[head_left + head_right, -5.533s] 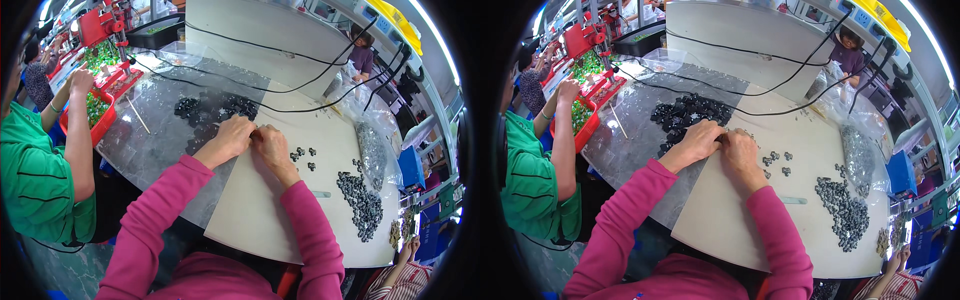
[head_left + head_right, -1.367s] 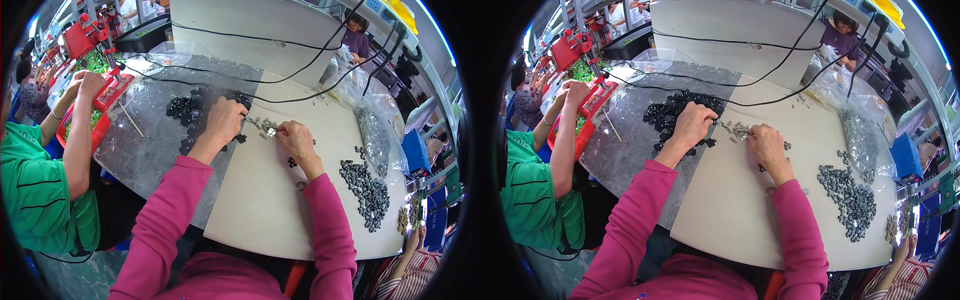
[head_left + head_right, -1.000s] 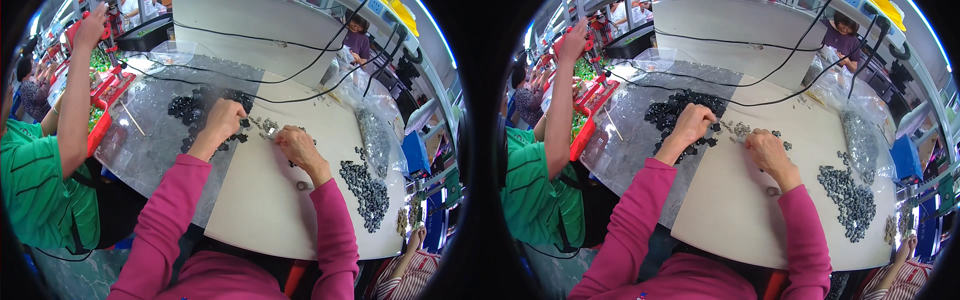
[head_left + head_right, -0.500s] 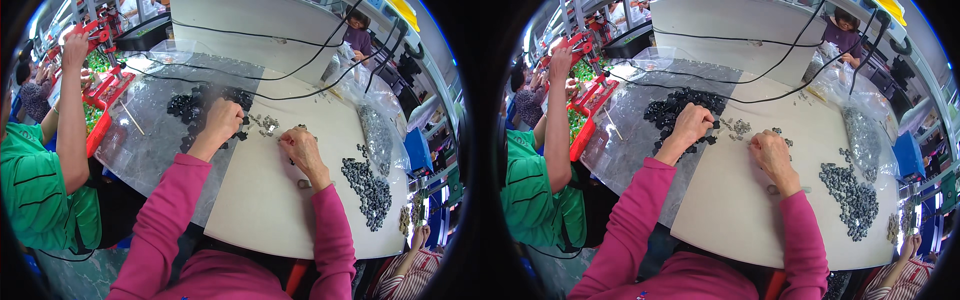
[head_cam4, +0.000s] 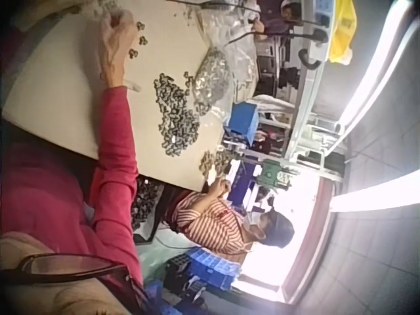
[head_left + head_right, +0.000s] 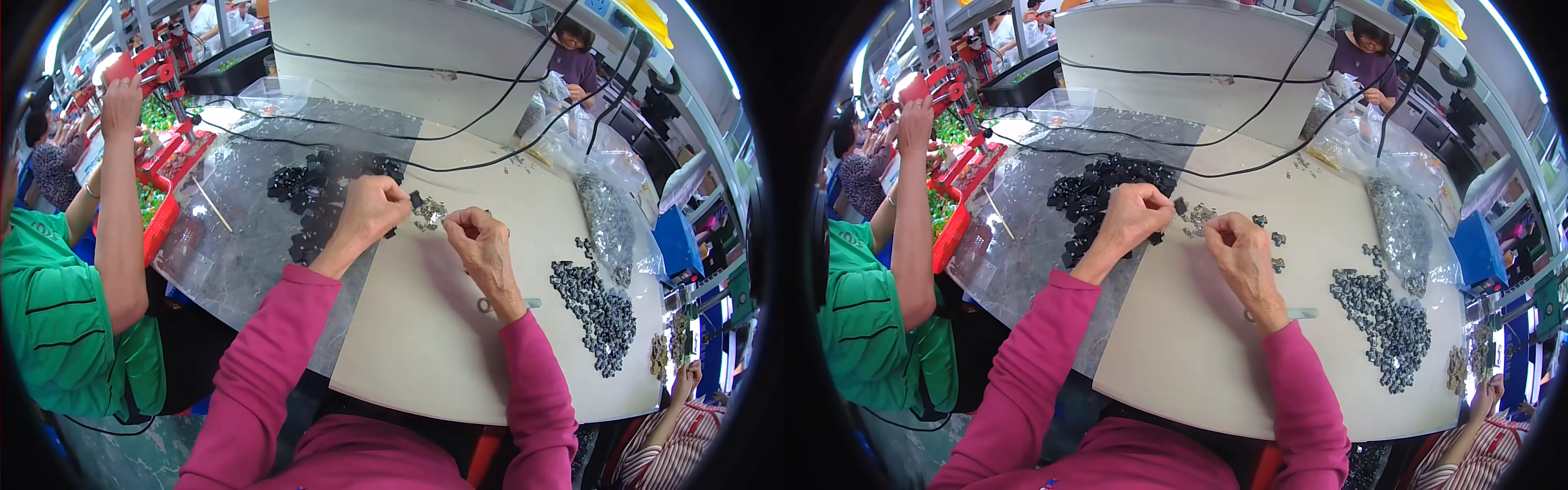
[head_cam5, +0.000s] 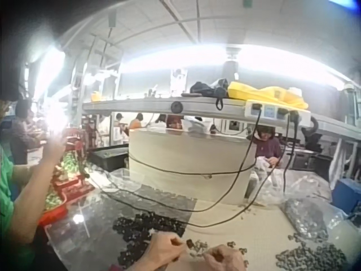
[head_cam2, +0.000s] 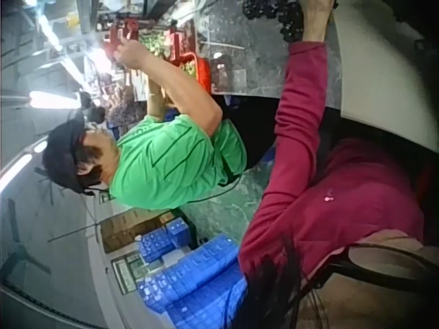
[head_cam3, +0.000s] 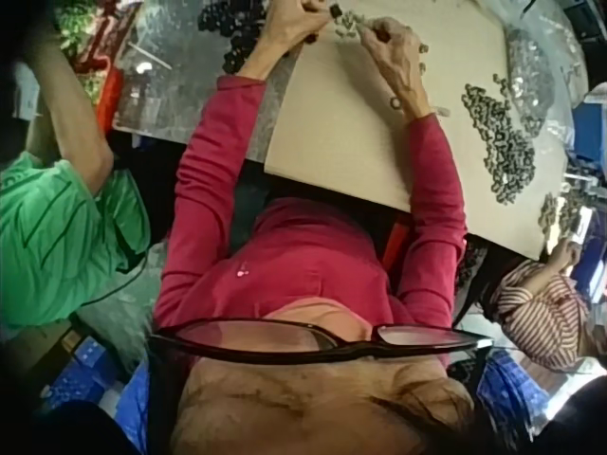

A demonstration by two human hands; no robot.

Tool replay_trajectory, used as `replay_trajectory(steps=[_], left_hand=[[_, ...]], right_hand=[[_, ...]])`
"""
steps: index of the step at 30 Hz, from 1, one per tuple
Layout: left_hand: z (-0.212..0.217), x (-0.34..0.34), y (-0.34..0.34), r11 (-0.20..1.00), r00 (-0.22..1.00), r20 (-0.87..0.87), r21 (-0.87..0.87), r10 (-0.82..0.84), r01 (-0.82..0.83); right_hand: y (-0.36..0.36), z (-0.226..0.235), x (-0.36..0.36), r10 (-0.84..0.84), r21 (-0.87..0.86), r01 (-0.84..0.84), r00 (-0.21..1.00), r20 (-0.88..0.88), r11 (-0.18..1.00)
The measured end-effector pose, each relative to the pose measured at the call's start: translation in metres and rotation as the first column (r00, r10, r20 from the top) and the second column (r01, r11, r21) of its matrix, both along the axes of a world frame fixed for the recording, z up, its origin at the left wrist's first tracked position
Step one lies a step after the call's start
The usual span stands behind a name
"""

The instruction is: The person assembles small components by attaching metal clips to plastic pieces by hand and pressing them with a handheld punch tool.

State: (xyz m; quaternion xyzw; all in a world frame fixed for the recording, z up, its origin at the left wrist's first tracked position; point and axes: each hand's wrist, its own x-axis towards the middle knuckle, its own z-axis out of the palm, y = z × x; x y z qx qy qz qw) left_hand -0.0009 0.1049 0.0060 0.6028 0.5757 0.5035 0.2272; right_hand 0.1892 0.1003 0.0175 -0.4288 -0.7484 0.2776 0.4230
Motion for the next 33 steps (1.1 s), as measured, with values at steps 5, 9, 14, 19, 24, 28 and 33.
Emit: replay_trajectory(steps=[5, 9, 14, 19, 24, 28, 33], left_hand=[[0.001, 0.015, -0.010, 0.940, 0.876, 0.439, -0.166, -0.201, 0.299], [0.001, 0.022, -0.012, 0.909, 0.760, 0.591, -0.104, -0.269, 0.403], [0.002, 0.023, -0.014, 0.905, 0.696, 0.655, -0.044, -0.294, 0.424], [0.002, 0.021, -0.012, 0.869, 0.721, 0.598, -0.082, -0.349, 0.488], [-0.001, 0.022, -0.011, 0.859, 0.713, 0.600, -0.081, -0.363, 0.506], [0.000, 0.021, -0.012, 0.857, 0.703, 0.611, -0.076, -0.364, 0.510], [0.000, 0.022, -0.012, 0.852, 0.693, 0.626, -0.084, -0.359, 0.517]], right_hand=[[-0.007, -0.007, -0.012, 0.020, -0.004, -0.020, 0.989, -0.145, 1.000], [-0.006, -0.008, -0.008, -0.009, 0.037, 0.013, 0.994, -0.108, 0.999], [-0.002, -0.014, -0.008, -0.008, 0.109, 0.018, 0.996, -0.086, 0.994], [0.003, -0.017, -0.005, -0.050, 0.361, 0.033, 0.998, 0.038, 0.932], [0.007, -0.019, -0.002, -0.100, 0.578, -0.018, 0.980, 0.172, 0.816], [0.007, -0.019, -0.002, -0.110, 0.627, -0.050, 0.971, 0.213, 0.777], [0.006, -0.017, -0.001, -0.124, 0.651, -0.072, 0.961, 0.249, 0.755]])
